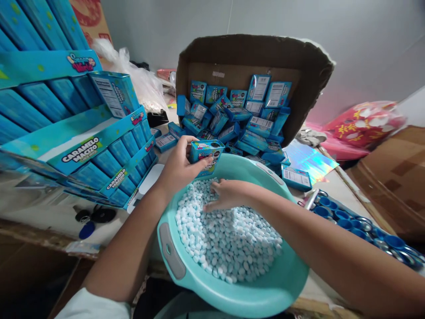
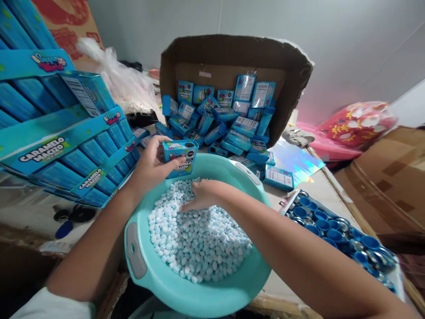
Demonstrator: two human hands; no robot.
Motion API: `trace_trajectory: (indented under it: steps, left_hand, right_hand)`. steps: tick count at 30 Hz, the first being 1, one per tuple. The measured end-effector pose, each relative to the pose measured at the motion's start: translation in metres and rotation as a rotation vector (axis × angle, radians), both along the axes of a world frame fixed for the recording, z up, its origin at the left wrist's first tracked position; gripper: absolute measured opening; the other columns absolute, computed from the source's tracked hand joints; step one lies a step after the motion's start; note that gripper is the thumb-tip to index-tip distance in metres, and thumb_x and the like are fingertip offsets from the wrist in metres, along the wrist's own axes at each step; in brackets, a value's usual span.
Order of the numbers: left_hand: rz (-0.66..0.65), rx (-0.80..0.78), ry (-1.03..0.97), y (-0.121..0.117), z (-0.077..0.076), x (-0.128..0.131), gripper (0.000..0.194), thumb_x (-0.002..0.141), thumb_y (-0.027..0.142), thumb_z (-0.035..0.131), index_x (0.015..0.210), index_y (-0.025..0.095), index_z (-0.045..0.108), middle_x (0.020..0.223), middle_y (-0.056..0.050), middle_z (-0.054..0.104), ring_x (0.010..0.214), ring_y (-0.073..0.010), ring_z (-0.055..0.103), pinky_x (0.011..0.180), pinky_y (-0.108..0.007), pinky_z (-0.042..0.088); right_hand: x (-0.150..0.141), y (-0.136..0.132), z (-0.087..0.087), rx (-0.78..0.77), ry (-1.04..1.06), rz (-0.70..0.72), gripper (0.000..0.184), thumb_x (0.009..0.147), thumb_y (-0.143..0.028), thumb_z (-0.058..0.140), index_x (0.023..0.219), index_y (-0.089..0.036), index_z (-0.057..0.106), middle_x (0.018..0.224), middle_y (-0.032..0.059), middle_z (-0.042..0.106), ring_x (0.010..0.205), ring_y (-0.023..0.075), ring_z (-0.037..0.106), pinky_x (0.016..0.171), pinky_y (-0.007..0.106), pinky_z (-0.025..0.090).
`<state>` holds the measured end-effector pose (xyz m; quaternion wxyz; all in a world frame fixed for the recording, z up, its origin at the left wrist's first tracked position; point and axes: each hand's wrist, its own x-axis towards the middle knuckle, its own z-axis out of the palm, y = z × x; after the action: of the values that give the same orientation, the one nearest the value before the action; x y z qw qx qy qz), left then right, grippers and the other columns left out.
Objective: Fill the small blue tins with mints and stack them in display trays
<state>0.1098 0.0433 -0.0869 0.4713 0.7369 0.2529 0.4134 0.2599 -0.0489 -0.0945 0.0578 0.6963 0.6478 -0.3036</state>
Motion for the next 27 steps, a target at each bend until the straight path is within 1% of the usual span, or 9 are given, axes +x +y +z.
trace_trajectory:
  steps: [3, 6, 9, 12, 15, 18, 22, 26, 27]
  left_hand:
    - [-0.017, -0.001, 0.047, 0.001, -0.001, 0.0, 0.049, 0.078, 0.039, 0.078, 0.114, 0.024, 0.048, 0.097, -0.002, 0.066, 0.09, -0.0209, 0.068, 0.073, -0.03, 0.055]
    - [-0.018, -0.029, 0.089, 0.003, -0.002, 0.0, 0.051, 0.077, 0.042, 0.078, 0.114, 0.024, 0.048, 0.099, -0.003, 0.066, 0.09, -0.0217, 0.068, 0.072, -0.03, 0.055]
    - [-0.024, -0.037, 0.124, 0.003, -0.002, 0.0, 0.053, 0.077, 0.045, 0.078, 0.115, 0.024, 0.048, 0.1, -0.003, 0.067, 0.09, -0.0223, 0.068, 0.073, -0.031, 0.055]
    - [-0.026, -0.002, 0.155, 0.003, -0.001, -0.001, 0.051, 0.077, 0.046, 0.077, 0.113, 0.024, 0.049, 0.098, -0.003, 0.067, 0.09, -0.0224, 0.068, 0.073, -0.031, 0.054]
    - [-0.031, 0.032, 0.173, 0.001, 0.0, -0.002, 0.048, 0.077, 0.045, 0.077, 0.112, 0.024, 0.05, 0.098, -0.003, 0.066, 0.089, -0.022, 0.068, 0.071, -0.031, 0.054]
    - [-0.029, 0.049, 0.187, 0.001, 0.001, -0.003, 0.048, 0.077, 0.045, 0.077, 0.112, 0.024, 0.05, 0.096, -0.002, 0.066, 0.085, -0.021, 0.067, 0.069, -0.03, 0.053]
    - [-0.026, 0.071, 0.222, 0.0, 0.002, -0.004, 0.049, 0.077, 0.046, 0.077, 0.113, 0.025, 0.051, 0.096, -0.002, 0.066, 0.084, -0.0206, 0.067, 0.068, -0.029, 0.052]
    - [-0.035, 0.096, 0.228, 0.001, 0.002, -0.004, 0.047, 0.079, 0.045, 0.076, 0.113, 0.025, 0.051, 0.098, -0.002, 0.065, 0.088, -0.0206, 0.066, 0.07, -0.029, 0.051]
    - [-0.031, 0.105, 0.229, 0.001, 0.002, -0.004, 0.047, 0.079, 0.045, 0.076, 0.113, 0.025, 0.051, 0.098, -0.002, 0.064, 0.088, -0.0205, 0.065, 0.07, -0.029, 0.051]
  right_hand:
    - [-0.005, -0.001, 0.003, -0.004, 0.007, 0.061, 0.098, 0.057, -0.084, 0.07, 0.128, -0.017, 0.064, 0.124, 0.023, 0.064, 0.109, 0.0465, 0.062, 0.085, 0.053, 0.051]
    - [-0.007, -0.002, 0.006, -0.011, 0.022, 0.115, 0.102, 0.059, -0.088, 0.064, 0.132, -0.017, 0.062, 0.127, 0.0231, 0.064, 0.112, 0.047, 0.061, 0.088, 0.055, 0.05]
    - [-0.007, -0.001, 0.008, -0.021, 0.035, 0.133, 0.103, 0.06, -0.091, 0.062, 0.131, -0.017, 0.064, 0.124, 0.0229, 0.067, 0.109, 0.0472, 0.063, 0.086, 0.055, 0.051]
    - [-0.007, 0.001, 0.011, -0.044, 0.166, 0.103, 0.085, 0.058, -0.086, 0.068, 0.113, -0.021, 0.073, 0.116, 0.0175, 0.072, 0.103, 0.0428, 0.066, 0.084, 0.051, 0.051]
    - [-0.007, 0.001, 0.012, -0.104, 0.313, 0.122, 0.068, 0.059, -0.081, 0.073, 0.096, -0.024, 0.076, 0.105, 0.0111, 0.076, 0.097, 0.0368, 0.068, 0.083, 0.045, 0.052]
    - [-0.006, 0.001, 0.011, -0.103, 0.351, 0.113, 0.064, 0.057, -0.078, 0.077, 0.092, -0.024, 0.077, 0.101, 0.0094, 0.076, 0.095, 0.0345, 0.068, 0.082, 0.043, 0.052]
    - [-0.005, 0.002, 0.009, -0.155, 0.444, 0.11, 0.054, 0.066, -0.075, 0.073, 0.087, -0.025, 0.078, 0.097, 0.0075, 0.076, 0.087, 0.0297, 0.07, 0.078, 0.039, 0.053]
    - [-0.014, -0.003, 0.007, -0.245, 0.651, 0.049, 0.048, 0.066, -0.068, 0.078, 0.089, -0.026, 0.079, 0.107, 0.0055, 0.077, 0.096, 0.0275, 0.071, 0.079, 0.036, 0.056]
    - [-0.018, -0.006, 0.007, -0.206, 0.677, 0.017, 0.047, 0.064, -0.067, 0.08, 0.088, -0.026, 0.079, 0.105, 0.0052, 0.077, 0.095, 0.0264, 0.071, 0.077, 0.034, 0.057]
